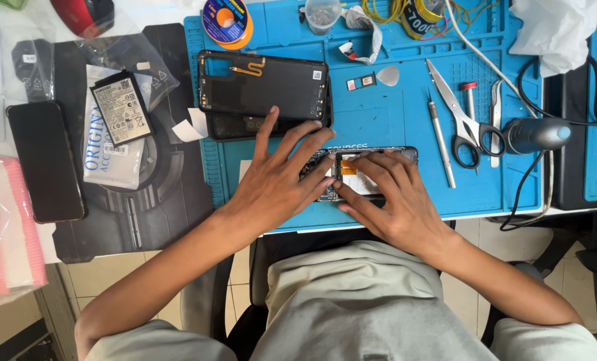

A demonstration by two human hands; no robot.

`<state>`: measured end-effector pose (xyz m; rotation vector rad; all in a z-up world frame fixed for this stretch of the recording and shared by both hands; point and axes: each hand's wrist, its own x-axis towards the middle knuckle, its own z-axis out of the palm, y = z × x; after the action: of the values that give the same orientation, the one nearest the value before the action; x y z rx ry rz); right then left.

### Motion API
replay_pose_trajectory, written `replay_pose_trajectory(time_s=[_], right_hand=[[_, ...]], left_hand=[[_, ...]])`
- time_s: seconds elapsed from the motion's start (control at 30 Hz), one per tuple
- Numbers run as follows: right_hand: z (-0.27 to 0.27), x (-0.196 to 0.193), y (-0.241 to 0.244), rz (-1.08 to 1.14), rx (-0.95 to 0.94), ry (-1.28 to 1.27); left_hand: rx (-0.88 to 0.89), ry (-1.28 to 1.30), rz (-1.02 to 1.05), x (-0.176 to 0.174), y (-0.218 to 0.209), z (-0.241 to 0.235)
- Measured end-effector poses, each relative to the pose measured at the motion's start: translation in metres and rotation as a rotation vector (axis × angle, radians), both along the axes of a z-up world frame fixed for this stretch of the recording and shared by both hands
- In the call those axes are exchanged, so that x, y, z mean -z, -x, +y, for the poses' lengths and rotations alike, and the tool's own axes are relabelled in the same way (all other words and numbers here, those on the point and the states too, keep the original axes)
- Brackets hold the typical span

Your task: The person removes a protective film from a smartphone battery using a metal tool, then places the battery into the phone chassis and presses it down. They connect a ribbon cable and use a screwdriver to secure internal components.

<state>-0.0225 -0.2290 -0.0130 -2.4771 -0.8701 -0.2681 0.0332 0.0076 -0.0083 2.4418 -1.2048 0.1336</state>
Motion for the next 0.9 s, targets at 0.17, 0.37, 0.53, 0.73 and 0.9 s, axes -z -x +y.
replay_pose_trajectory(time_s=[0.17,0.37,0.53,0.73,0.9], right_hand=[[-0.002,0.0,0.001,-0.002,-0.013,0.003],[-0.002,0.004,0.002,-0.013,-0.018,0.001],[-0.004,0.01,0.004,-0.042,-0.031,0.002],[-0.004,0.013,0.004,-0.079,-0.042,0.006],[-0.004,0.011,0.005,-0.08,-0.057,0.031]], left_hand=[[0.005,0.004,0.024,0.0,0.001,0.0],[0.011,-0.009,0.035,-0.001,-0.001,-0.001],[0.004,0.01,0.041,0.002,-0.001,0.0],[0.013,-0.005,0.024,0.0,0.0,0.0],[0.009,0.012,0.032,0.001,-0.002,0.001]])
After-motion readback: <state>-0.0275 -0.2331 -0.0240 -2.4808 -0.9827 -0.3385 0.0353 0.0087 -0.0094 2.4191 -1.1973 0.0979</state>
